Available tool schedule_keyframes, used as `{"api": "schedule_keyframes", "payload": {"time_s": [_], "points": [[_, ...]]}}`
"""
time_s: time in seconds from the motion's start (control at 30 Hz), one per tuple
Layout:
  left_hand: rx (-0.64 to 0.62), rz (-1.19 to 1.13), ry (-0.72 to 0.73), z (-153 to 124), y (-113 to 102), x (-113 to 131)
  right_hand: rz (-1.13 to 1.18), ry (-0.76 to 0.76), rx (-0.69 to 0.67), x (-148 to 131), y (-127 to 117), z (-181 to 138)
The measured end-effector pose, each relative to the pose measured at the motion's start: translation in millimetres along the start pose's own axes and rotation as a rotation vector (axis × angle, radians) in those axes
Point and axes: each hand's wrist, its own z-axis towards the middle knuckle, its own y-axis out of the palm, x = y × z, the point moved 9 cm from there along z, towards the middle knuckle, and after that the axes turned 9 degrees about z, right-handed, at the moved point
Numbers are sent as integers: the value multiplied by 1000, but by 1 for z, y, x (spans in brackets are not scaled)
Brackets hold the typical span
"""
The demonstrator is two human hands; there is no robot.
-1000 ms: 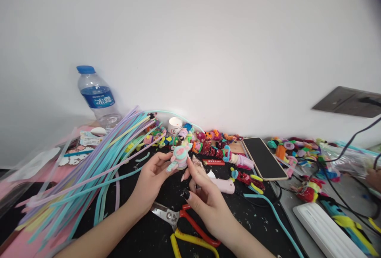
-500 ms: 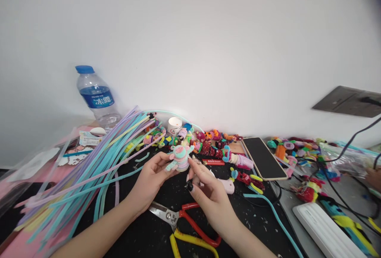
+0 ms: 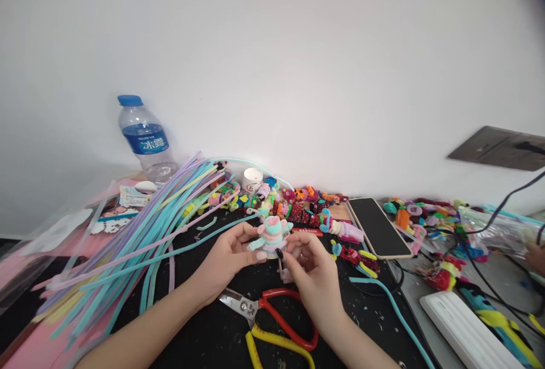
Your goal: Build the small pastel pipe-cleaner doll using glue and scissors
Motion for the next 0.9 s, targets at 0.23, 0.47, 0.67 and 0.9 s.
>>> {"api": "schedule_keyframes", "payload": {"time_s": [0.23,0.47,0.67,0.9], "points": [[53,-17,-25,1,-8,-5,-30,16,10,3,-2,1],[160,-96,-26,4,-22,-4,-269,-133,76,-10,-17,9],[224,-120,-10,6,-30,-3,-779,-271,41,-18,-38,24],[206,-123,-1,6,-28,-3,-848,-310,-67,-18,-45,20]]}}
